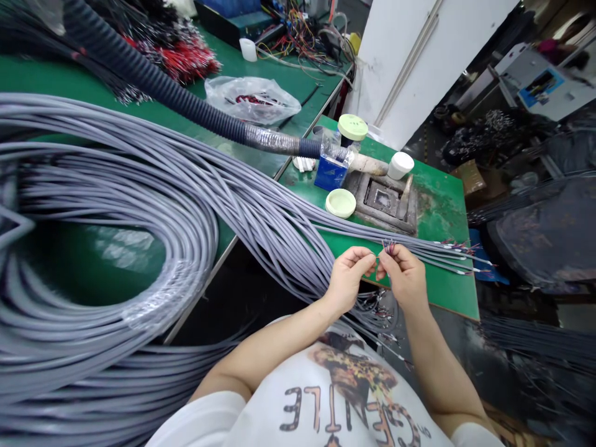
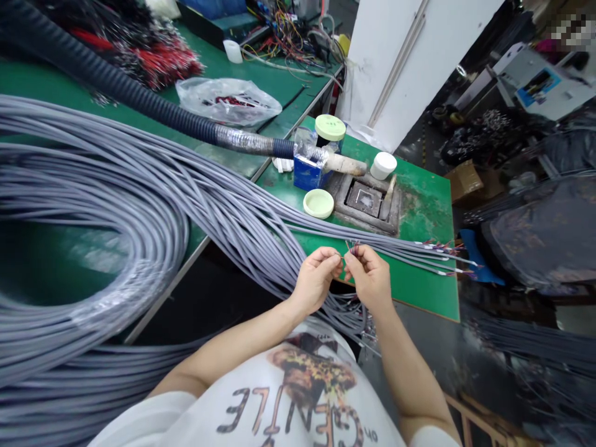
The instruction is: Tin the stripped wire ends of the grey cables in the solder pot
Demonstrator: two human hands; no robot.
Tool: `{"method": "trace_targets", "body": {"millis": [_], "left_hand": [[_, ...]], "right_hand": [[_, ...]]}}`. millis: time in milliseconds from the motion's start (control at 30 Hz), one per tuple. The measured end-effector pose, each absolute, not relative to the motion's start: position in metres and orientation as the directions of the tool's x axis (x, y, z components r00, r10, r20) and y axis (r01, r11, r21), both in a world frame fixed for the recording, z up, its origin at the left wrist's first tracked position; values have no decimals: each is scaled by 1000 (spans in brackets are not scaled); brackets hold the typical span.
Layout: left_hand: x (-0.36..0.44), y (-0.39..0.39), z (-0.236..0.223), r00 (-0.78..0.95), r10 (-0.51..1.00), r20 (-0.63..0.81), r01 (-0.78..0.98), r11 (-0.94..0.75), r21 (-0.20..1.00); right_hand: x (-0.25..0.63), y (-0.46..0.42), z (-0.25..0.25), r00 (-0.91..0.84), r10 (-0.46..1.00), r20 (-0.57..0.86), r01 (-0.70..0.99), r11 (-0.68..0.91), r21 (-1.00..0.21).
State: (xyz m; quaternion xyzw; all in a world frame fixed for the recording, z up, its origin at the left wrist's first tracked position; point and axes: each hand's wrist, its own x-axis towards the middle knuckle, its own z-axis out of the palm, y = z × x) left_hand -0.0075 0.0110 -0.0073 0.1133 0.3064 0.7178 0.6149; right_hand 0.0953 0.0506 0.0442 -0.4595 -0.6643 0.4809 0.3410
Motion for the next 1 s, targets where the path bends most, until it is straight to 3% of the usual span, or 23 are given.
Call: {"method": "trace_targets", "body": {"millis": [267, 500, 867, 1000], "left_hand": [[-7, 14, -6, -114, 961, -251, -862, 30, 507], [-12, 12, -5, -205, 942, -264, -827, -23, 562], [-14, 21, -8, -246, 945, -214, -759, -51, 650], [-24, 26, -5, -245, 952, -185, -709, -45, 703]], "right_hand": [[93, 49, 47, -369, 921, 126, 295, 244, -924], [98, 59, 46, -420, 907, 33, 387, 212, -897], [78, 88, 54, -472, 878, 80, 358, 274, -892], [66, 112, 61, -535, 844, 30, 361, 261, -895]]}}
